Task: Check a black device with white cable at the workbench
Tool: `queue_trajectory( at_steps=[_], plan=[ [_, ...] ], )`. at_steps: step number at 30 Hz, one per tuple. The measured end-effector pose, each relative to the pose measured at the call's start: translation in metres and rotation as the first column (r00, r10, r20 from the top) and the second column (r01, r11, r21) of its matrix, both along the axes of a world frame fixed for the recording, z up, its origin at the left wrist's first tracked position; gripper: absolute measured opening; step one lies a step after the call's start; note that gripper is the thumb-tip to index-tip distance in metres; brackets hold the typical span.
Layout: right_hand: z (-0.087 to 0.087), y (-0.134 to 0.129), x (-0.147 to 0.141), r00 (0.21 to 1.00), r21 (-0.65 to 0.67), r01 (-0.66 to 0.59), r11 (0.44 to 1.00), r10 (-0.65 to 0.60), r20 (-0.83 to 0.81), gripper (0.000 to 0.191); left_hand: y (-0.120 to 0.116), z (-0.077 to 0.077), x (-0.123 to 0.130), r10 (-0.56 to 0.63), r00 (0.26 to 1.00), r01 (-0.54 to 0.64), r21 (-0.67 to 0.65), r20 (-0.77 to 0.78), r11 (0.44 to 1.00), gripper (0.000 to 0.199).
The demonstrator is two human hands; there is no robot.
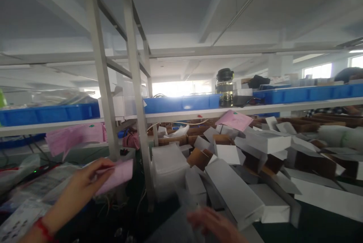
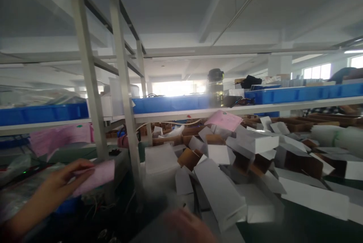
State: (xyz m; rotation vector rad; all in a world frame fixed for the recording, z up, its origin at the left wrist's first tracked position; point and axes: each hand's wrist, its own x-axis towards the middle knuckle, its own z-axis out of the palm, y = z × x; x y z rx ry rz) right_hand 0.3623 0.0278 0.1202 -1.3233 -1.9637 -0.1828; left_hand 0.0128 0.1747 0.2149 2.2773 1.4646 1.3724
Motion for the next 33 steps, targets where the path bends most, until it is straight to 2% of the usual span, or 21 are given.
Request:
queue_trajectory(
  at_steps=[2, 4, 5, 8, 9, 10, 12, 14, 17, 18, 20, 23, 25, 27, 30, 33],
  plan=[
    [0.027, 0.016, -0.002, 0.992, -0.056, -0.088, 0.995, 0.082, -0.096, 0.076, -0.022, 0.014, 0.050, -0.186, 0.980, 0.180, -0.083, -0.076, 0.980, 0.032],
    [0.056, 0.036, -0.010, 0.936, -0.142, -0.230, 0.963, 0.179, -0.303, 0.090, -0.036, 0.022, 0.092, -0.358, 0.926, 0.334, -0.181, -0.121, 0.925, 0.025],
    [0.069, 0.047, -0.014, 0.909, -0.178, -0.314, 0.932, 0.242, -0.339, 0.083, -0.041, 0.025, 0.110, -0.402, 0.908, 0.373, -0.207, -0.121, 0.904, 0.021],
    [0.095, 0.076, -0.015, 0.864, -0.227, -0.421, 0.878, 0.312, -0.396, 0.007, -0.044, 0.028, 0.142, -0.431, 0.901, 0.407, -0.236, -0.057, 0.882, 0.022],
    [0.098, 0.083, -0.009, 0.849, -0.212, -0.431, 0.877, 0.314, -0.426, 0.011, -0.042, 0.029, 0.146, -0.427, 0.904, 0.407, -0.250, -0.025, 0.878, 0.028],
    [0.100, 0.090, -0.002, 0.828, -0.183, -0.437, 0.881, 0.314, -0.465, 0.018, -0.040, 0.029, 0.148, -0.424, 0.905, 0.409, -0.276, 0.005, 0.870, 0.034],
    [0.099, 0.102, 0.020, 0.769, -0.104, -0.435, 0.894, 0.308, -0.560, 0.019, -0.036, 0.031, 0.145, -0.426, 0.904, 0.412, -0.366, 0.048, 0.834, 0.041],
    [0.096, 0.110, 0.046, 0.690, -0.032, -0.421, 0.907, 0.297, -0.661, 0.020, -0.032, 0.032, 0.137, -0.434, 0.898, 0.414, -0.474, 0.072, 0.777, 0.038],
    [0.088, 0.119, 0.081, 0.553, 0.041, -0.388, 0.921, 0.268, -0.789, 0.037, -0.029, 0.032, 0.126, -0.422, 0.895, 0.427, -0.559, 0.147, 0.711, 0.028],
    [0.084, 0.121, 0.090, 0.511, 0.051, -0.381, 0.923, 0.256, -0.820, 0.042, -0.027, 0.031, 0.124, -0.400, 0.896, 0.437, -0.547, 0.194, 0.714, 0.028],
    [0.078, 0.126, 0.102, 0.445, 0.055, -0.378, 0.924, 0.234, -0.864, 0.048, -0.023, 0.026, 0.126, -0.327, 0.888, 0.450, -0.464, 0.323, 0.763, 0.032],
    [0.069, 0.132, 0.107, 0.393, 0.049, -0.391, 0.919, 0.215, -0.894, 0.052, -0.013, 0.013, 0.139, -0.240, 0.809, 0.446, -0.294, 0.536, 0.846, 0.045],
    [0.065, 0.135, 0.104, 0.393, 0.044, -0.387, 0.921, 0.208, -0.896, 0.053, -0.005, 0.003, 0.153, -0.226, 0.742, 0.459, -0.233, 0.631, 0.857, 0.058],
    [0.065, 0.139, 0.101, 0.435, 0.025, -0.369, 0.929, 0.196, -0.879, 0.054, 0.002, -0.006, 0.167, -0.227, 0.687, 0.485, -0.202, 0.690, 0.851, 0.071],
    [0.077, 0.145, 0.104, 0.568, 0.004, -0.275, 0.962, 0.165, -0.806, 0.052, 0.012, -0.014, 0.179, -0.228, 0.624, 0.494, -0.150, 0.748, 0.856, 0.075],
    [0.104, 0.156, 0.117, 0.731, 0.052, -0.048, 0.997, 0.071, -0.679, 0.041, 0.023, -0.016, 0.177, -0.232, 0.592, 0.486, -0.113, 0.772, 0.867, 0.068]
  ],
)
